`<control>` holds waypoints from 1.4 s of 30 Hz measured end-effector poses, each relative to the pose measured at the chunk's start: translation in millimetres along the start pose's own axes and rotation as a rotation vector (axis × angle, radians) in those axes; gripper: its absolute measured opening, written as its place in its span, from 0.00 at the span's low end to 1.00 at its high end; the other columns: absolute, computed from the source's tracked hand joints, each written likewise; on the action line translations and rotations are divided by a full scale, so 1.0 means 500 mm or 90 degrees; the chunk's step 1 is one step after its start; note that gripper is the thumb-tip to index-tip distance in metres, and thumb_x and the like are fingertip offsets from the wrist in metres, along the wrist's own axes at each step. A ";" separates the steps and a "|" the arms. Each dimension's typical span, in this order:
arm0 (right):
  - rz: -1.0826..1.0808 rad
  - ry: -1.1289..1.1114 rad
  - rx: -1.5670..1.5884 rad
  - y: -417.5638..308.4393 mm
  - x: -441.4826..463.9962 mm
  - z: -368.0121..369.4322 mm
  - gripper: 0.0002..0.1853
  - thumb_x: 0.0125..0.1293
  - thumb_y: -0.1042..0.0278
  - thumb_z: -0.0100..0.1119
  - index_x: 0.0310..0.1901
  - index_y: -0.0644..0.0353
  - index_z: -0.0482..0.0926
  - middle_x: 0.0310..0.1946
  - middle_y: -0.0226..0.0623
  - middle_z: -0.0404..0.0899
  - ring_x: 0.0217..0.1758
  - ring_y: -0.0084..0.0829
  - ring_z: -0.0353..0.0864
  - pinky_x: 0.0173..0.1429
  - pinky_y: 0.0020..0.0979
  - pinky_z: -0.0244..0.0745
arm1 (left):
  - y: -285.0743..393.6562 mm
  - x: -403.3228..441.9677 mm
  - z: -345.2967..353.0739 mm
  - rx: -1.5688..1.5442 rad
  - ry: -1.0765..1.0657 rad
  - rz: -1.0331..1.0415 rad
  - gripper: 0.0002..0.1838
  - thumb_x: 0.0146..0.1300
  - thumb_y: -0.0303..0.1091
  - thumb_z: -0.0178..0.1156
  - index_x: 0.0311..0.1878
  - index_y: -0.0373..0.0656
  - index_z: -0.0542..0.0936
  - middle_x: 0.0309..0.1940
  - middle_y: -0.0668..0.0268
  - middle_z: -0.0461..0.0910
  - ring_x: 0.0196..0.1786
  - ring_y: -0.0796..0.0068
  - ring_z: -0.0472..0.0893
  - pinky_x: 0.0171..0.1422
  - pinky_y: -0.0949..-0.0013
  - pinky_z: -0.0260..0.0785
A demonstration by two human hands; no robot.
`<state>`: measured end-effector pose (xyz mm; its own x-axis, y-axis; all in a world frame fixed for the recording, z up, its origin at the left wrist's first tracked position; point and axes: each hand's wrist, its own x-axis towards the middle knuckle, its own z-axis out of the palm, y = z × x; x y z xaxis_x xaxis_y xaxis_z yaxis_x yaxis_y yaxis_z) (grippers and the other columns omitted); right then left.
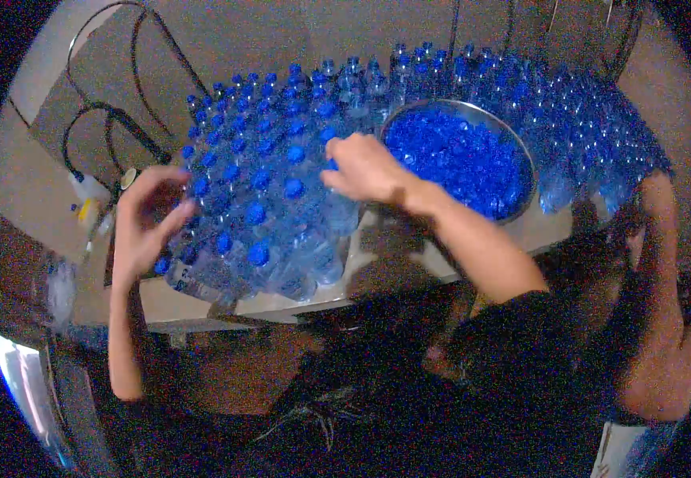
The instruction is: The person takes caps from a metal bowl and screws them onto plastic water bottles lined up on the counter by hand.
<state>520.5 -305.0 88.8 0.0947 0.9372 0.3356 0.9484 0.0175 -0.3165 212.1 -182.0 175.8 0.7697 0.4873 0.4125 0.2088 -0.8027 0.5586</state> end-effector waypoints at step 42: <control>0.397 0.309 0.138 0.308 -0.176 -0.120 0.18 0.72 0.57 0.55 0.57 0.59 0.75 0.29 0.35 0.80 0.28 0.24 0.78 0.33 0.29 0.73 | 0.096 -0.009 -0.326 0.376 0.278 -0.223 0.16 0.58 0.39 0.70 0.45 0.39 0.83 0.39 0.62 0.85 0.39 0.70 0.83 0.50 0.64 0.75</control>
<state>676.3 -405.7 63.6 0.7533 0.5425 0.3717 0.6029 -0.3440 -0.7198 120.3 -166.7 318.3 0.3222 0.7357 0.5958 0.7711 -0.5690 0.2857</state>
